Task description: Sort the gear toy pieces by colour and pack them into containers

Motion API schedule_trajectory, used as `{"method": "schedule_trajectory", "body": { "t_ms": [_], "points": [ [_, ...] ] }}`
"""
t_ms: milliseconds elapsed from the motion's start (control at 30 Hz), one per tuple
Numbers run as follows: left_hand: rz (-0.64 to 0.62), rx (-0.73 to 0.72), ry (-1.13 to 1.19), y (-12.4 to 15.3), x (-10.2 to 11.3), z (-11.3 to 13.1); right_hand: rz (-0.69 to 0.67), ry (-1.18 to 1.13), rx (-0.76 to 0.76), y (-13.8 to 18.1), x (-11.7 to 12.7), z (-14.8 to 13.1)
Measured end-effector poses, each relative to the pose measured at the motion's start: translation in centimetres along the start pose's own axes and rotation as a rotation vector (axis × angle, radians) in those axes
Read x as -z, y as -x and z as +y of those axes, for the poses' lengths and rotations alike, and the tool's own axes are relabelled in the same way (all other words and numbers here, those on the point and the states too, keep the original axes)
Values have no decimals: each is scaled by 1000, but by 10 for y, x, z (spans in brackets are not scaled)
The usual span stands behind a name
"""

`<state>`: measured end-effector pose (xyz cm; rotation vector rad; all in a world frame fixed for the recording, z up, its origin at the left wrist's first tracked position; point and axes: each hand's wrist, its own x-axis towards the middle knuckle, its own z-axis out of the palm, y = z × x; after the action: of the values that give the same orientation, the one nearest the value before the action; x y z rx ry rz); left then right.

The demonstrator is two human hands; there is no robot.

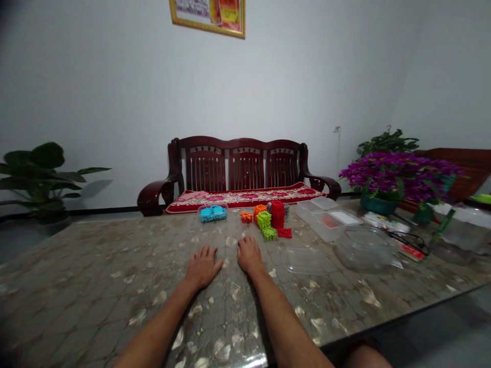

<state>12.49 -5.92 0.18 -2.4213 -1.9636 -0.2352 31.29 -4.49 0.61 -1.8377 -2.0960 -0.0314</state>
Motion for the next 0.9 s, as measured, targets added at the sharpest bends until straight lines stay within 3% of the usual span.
{"method": "schedule_trajectory", "body": {
  "t_ms": [567, 900],
  "points": [
    [-8, 13, 70, -1, 1, -4, 75, -163, 162, 6, -18, 15],
    [29, -3, 158, -5, 5, -14, 114, -275, 207, 16, -10, 31]
  ]
}}
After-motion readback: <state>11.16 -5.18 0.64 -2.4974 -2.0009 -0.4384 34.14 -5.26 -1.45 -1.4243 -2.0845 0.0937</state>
